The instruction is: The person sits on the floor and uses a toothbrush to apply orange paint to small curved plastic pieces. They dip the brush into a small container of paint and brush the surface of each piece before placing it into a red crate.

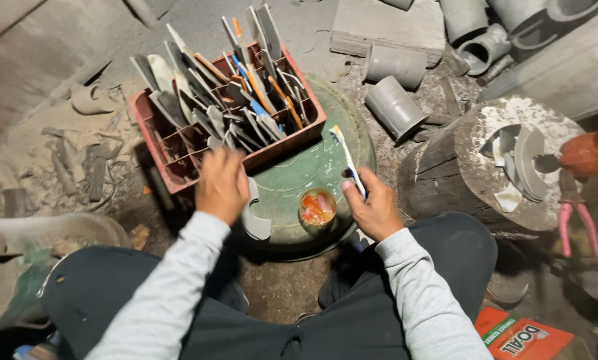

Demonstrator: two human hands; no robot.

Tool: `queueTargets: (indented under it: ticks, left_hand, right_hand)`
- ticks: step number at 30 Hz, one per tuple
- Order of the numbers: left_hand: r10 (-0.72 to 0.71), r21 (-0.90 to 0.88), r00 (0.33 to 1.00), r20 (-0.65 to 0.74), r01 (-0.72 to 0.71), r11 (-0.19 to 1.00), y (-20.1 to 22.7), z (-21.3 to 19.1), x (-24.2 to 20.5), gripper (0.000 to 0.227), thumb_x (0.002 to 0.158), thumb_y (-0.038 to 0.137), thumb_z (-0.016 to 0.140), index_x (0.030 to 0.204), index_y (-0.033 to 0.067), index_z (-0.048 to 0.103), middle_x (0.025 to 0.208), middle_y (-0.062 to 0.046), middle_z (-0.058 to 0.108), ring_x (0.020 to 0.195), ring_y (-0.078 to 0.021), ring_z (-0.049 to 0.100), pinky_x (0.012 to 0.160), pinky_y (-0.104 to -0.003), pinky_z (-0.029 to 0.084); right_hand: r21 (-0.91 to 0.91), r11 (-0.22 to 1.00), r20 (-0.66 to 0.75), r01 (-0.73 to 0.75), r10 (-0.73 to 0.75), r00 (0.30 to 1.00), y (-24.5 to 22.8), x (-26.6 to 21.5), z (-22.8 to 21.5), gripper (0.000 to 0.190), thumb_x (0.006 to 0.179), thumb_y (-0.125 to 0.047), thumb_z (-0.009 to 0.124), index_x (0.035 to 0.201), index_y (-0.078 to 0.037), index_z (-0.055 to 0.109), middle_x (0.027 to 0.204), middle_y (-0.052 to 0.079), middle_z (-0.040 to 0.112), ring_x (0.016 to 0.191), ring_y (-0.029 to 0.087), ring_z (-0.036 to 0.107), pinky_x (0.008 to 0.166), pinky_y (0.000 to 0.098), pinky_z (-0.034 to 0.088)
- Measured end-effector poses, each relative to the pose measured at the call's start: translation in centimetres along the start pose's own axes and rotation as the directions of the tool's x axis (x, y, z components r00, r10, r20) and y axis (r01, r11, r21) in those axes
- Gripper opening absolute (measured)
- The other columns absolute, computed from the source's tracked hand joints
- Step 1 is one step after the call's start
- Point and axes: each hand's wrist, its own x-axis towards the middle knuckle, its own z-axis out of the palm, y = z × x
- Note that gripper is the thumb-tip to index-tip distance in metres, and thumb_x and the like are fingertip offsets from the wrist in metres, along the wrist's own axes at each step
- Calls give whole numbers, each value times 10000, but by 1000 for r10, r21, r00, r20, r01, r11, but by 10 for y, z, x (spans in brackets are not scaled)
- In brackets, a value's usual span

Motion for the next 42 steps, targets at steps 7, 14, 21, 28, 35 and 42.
queueTargets:
  ticks: [7, 14, 21, 28, 35, 42]
  left_hand:
    - [-603, 74, 765, 225, 604, 794, -21, 82, -79, 495, 831, 335, 780, 1162, 2, 620, 1266, -238, 582, 1079, -493, 611, 898, -544, 535]
    - [-612, 116, 764, 205, 601, 790, -22, 101, -83, 335, 814, 150, 722, 1123, 32, 667, 1231, -207, 632, 1083, -453, 661, 923, -522, 564]
    - [-607, 44, 776, 171, 610, 791, -23, 83, -74, 249, 792, 51, 683, 1039, 49, 712, 1152, -226, 671, 1041, -479, 659, 930, -517, 554]
    - [-690, -47, 662, 293, 730, 681, -25, 49, -72, 184, 790, 171, 771, 910, 35, 735, 999, -210, 766, 939, -362, 722, 892, -425, 587]
    - [-242, -618, 568, 786, 718, -320, 10, 5, -91, 377, 857, 54, 617, 1229, -7, 596, 1104, -177, 737, 893, -290, 753, 689, -481, 666]
    - [-38, -573, 661, 749, 619, -537, 55, -16, -82, 385, 947, 209, 573, 1246, -34, 578, 1111, -218, 717, 936, -351, 747, 639, -444, 647]
  right_hand:
    - [52, 999, -59, 7, -4, 998, 14, 2, 5, 195, 967, -117, 527, 1135, -36, 581, 813, 145, 642, 725, 238, 616, 669, 390, 498]
    - [-128, 991, 73, -31, 40, 997, 27, -3, 12, 236, 913, -139, 575, 1136, -91, 637, 826, 186, 699, 764, 321, 701, 714, 417, 523]
    - [-140, 989, 109, -51, 67, 992, 27, 0, 12, 239, 914, -149, 582, 1137, -101, 653, 833, 172, 711, 773, 305, 715, 733, 394, 542]
    - [-241, 968, 157, -68, 108, 982, 25, -10, 8, 265, 873, -158, 608, 1118, -126, 704, 820, 160, 731, 760, 307, 725, 733, 399, 556]
    - [-336, 942, 94, -24, 59, 994, 35, -25, 1, 252, 874, -141, 616, 1102, -78, 702, 902, 205, 742, 866, 376, 724, 797, 424, 553]
    - [-147, 989, -36, -8, 3, 999, 25, -32, 1, 252, 913, -127, 584, 1131, -53, 685, 905, 143, 749, 821, 236, 744, 769, 343, 560]
